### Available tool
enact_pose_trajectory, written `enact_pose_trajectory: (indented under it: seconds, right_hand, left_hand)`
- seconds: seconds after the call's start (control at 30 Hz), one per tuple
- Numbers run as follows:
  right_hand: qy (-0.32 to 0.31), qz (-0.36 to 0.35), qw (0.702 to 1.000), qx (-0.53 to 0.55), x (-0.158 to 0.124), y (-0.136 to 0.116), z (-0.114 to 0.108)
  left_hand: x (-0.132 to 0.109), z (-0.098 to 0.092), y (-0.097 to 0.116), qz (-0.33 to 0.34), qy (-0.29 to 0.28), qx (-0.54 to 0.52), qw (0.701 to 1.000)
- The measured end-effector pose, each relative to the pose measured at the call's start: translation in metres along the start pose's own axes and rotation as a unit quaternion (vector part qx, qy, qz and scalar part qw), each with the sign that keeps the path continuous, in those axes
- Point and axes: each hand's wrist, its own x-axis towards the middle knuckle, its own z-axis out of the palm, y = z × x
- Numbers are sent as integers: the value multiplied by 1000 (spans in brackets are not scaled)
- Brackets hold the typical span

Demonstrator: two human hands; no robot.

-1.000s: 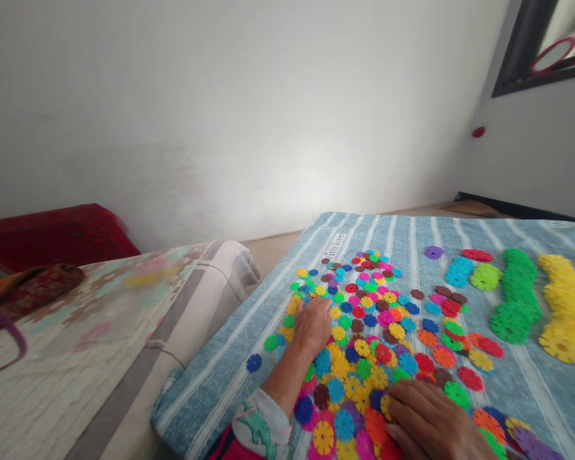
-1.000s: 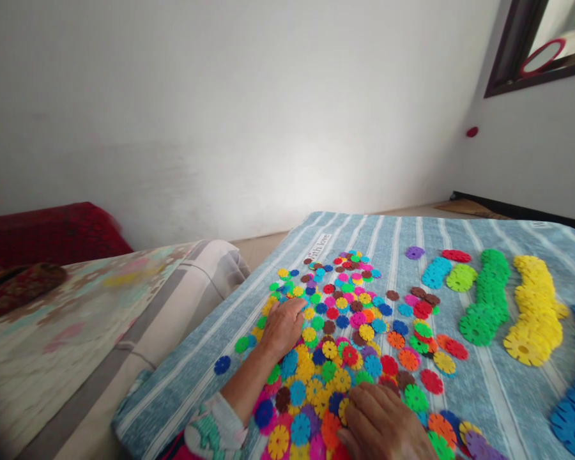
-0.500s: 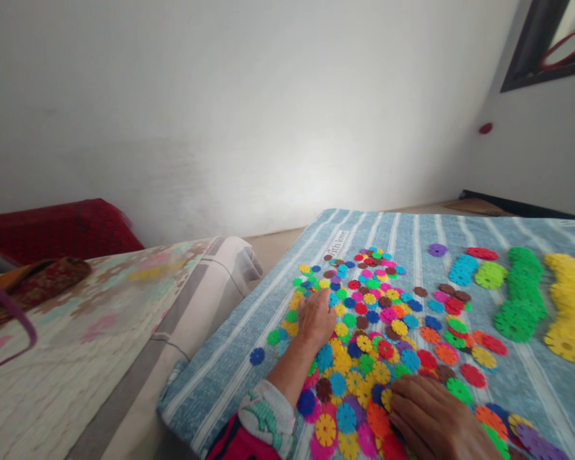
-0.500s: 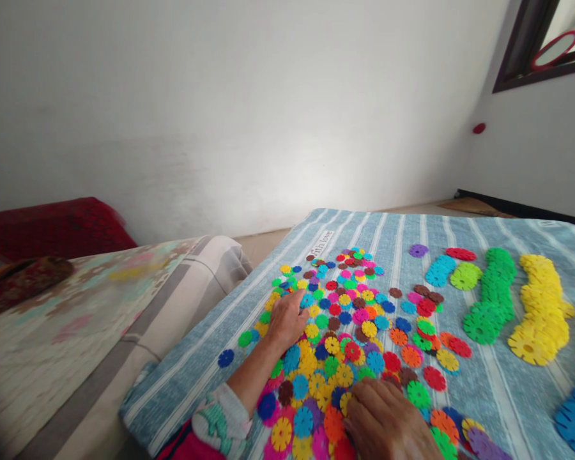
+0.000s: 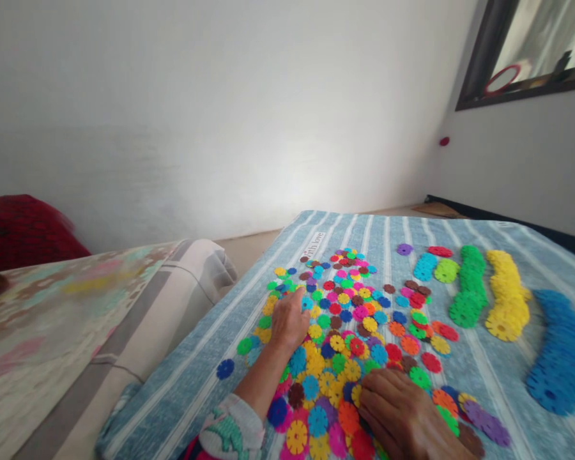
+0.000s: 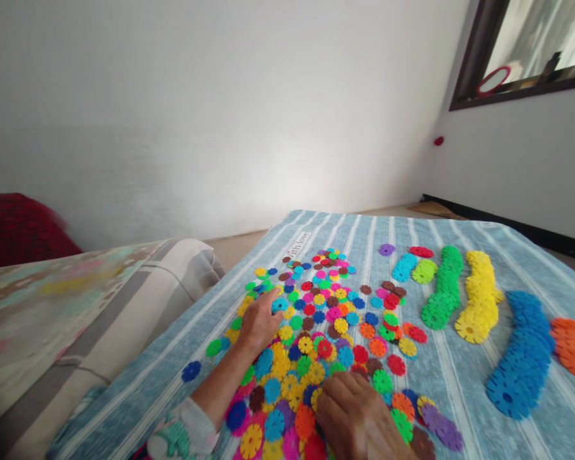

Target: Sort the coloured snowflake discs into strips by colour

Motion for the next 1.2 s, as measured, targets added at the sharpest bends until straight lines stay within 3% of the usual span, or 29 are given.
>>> enact_pose_trajectory:
  seconds: [0.17, 0.37, 0.5, 0.6, 0.7, 0.8, 0.93, 1.07, 1.2]
  right_hand:
    - [-59, 28, 997, 45, 0, 2, 0]
    - [-52, 43, 997, 47, -4, 4, 9]
    - [-32, 44, 998, 33, -2, 5, 11]
    - [-20, 44, 999, 24, 1, 5, 11]
    - [-6, 42, 999, 15, 4, 5, 14]
    - [43, 39, 998, -2, 5, 8, 23]
    - [140, 31, 989, -36, 7, 13, 37]
    - [207, 34, 976, -49, 12, 16, 47]
    - [238, 40, 969, -61, 16, 19, 53]
  left_hand:
    - [2, 1, -2, 36, 47, -46, 997]
    - [5, 2, -9, 17, 82, -199, 976]
    - [12, -6, 3, -6, 72, -304, 950]
    - [27, -13, 34, 19, 5, -315, 949]
    - [53, -8, 80, 82, -34, -280, 956]
    - [83, 12, 131, 131, -82, -241, 958]
    - [118, 53, 187, 153, -100, -230, 956]
    - [141, 88, 219, 174, -119, -218, 953]
    - [152, 111, 229, 187, -135, -198, 953]
